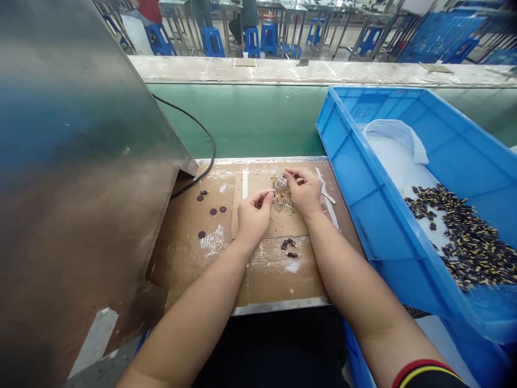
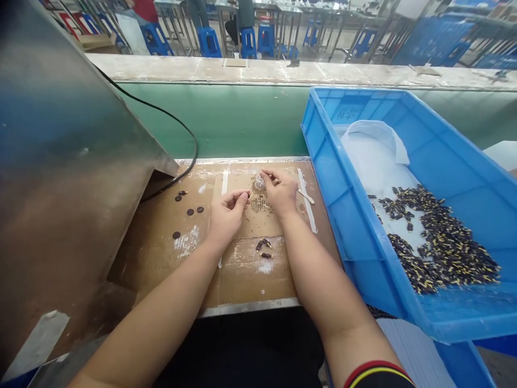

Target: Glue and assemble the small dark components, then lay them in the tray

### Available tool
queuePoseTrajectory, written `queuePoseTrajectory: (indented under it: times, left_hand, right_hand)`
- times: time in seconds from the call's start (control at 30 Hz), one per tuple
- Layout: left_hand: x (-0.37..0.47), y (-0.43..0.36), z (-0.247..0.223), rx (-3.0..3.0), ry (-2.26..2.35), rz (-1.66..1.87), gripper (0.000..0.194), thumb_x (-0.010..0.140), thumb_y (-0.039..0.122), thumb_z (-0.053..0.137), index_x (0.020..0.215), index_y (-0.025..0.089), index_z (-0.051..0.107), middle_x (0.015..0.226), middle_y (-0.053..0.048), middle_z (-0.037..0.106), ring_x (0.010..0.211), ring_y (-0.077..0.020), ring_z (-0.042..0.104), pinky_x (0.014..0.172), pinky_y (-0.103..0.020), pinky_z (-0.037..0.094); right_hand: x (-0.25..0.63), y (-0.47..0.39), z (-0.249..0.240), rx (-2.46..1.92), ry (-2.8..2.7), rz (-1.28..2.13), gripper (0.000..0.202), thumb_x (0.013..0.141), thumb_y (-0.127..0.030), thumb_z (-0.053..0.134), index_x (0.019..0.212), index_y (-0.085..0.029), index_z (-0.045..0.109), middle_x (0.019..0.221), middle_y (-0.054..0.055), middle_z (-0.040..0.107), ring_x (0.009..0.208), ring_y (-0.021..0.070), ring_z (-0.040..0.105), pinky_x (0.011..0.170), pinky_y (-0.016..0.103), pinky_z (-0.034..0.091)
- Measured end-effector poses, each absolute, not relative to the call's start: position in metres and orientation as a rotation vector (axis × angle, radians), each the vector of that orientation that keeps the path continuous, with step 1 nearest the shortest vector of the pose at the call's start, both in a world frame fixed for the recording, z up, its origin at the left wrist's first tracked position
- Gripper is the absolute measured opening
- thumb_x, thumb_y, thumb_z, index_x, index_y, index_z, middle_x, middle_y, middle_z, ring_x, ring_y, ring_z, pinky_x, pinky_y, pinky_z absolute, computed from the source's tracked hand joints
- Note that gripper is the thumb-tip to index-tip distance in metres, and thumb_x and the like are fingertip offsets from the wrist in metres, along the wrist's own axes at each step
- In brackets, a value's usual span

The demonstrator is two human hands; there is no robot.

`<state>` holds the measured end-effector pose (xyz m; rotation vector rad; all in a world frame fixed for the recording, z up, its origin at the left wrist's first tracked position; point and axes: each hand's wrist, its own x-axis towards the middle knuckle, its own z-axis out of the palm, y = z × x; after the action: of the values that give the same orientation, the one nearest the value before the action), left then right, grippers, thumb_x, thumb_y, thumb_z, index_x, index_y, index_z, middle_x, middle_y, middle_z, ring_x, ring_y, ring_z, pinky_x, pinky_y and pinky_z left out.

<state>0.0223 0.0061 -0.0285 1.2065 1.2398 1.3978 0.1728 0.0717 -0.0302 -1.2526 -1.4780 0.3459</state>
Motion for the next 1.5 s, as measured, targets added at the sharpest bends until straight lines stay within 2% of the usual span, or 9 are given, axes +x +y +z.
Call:
queuePoseTrajectory:
  times: [0.5,0.8,0.97,1.07,1.13,1.23,1.33,1.5]
  left_hand:
    - [0.022,0.007,-0.027,1.189,1.259,1.420,0.023,0.088,0.031,0.069,0.103,0.014,0.075,0.100,-0.010,0.076,0.092,-0.0199,0.071,0.088,-0.034,0.056]
    - [0.022,0.005,-0.024,1.190,1.285,1.413,0.021,0.087,0.028,0.069,0.101,0.015,0.075,0.100,-0.010,0.076,0.092,-0.0204,0.070,0.085,-0.034,0.056]
    - [0.022,0.005,-0.025,1.178,1.271,1.422,0.020,0.087,0.025,0.069,0.103,0.015,0.075,0.101,-0.010,0.075,0.094,-0.0205,0.070,0.089,-0.036,0.057]
    - [0.021,0.005,-0.026,1.142,1.232,1.446,0.017,0.085,0.022,0.070,0.101,0.014,0.074,0.100,-0.010,0.075,0.094,-0.0199,0.070,0.092,-0.037,0.057]
    - [0.021,0.005,-0.026,1.109,1.205,1.447,0.024,0.085,0.020,0.071,0.108,0.014,0.072,0.097,-0.010,0.074,0.091,-0.0186,0.070,0.090,-0.036,0.058]
    - [0.020,0.004,-0.026,1.036,1.195,1.440,0.037,0.084,0.020,0.074,0.120,0.013,0.067,0.095,-0.010,0.074,0.086,-0.0174,0.071,0.085,-0.034,0.059]
    - [0.019,0.004,-0.026,0.982,1.171,1.455,0.033,0.084,0.024,0.076,0.114,0.012,0.070,0.099,-0.013,0.075,0.089,-0.0183,0.072,0.087,-0.035,0.060]
    - [0.016,0.003,-0.026,0.929,1.141,1.543,0.031,0.080,0.030,0.080,0.104,0.012,0.071,0.095,-0.012,0.076,0.080,-0.0162,0.072,0.079,-0.030,0.061]
  right_hand:
    - [0.173,0.072,-0.025,-1.241,-1.538,0.362,0.018,0.092,-0.034,0.066,0.100,-0.024,0.079,0.101,0.004,0.079,0.077,0.0182,0.067,0.076,0.036,0.055]
    - [0.173,0.073,-0.025,-1.229,-1.597,0.349,0.017,0.092,-0.030,0.065,0.099,-0.024,0.079,0.098,0.005,0.078,0.081,0.0197,0.067,0.078,0.037,0.054]
    - [0.171,0.062,-0.009,-1.185,-1.556,0.290,0.018,0.094,-0.033,0.064,0.101,-0.024,0.078,0.100,0.005,0.077,0.082,0.0198,0.067,0.081,0.037,0.054]
    - [0.172,0.054,0.005,-1.201,-1.459,0.195,0.021,0.096,-0.037,0.062,0.108,-0.027,0.075,0.108,0.004,0.076,0.086,0.0206,0.066,0.082,0.038,0.054]
    - [0.173,0.052,0.010,-1.238,-1.462,0.193,0.018,0.094,-0.036,0.064,0.103,-0.026,0.076,0.103,0.004,0.076,0.082,0.0205,0.066,0.079,0.038,0.053]
    - [0.176,0.050,0.013,-1.264,-1.497,0.268,0.014,0.092,-0.034,0.066,0.094,-0.024,0.075,0.091,0.003,0.076,0.073,0.0184,0.063,0.074,0.036,0.052]
    - [0.175,0.044,0.014,-1.190,-1.435,0.373,0.016,0.092,-0.038,0.066,0.095,-0.024,0.073,0.098,0.004,0.074,0.078,0.0174,0.063,0.068,0.032,0.050]
    - [0.168,0.024,0.010,-1.047,-1.369,0.763,0.020,0.090,-0.043,0.069,0.092,-0.024,0.066,0.083,0.001,0.071,0.075,0.0156,0.066,0.070,0.031,0.054]
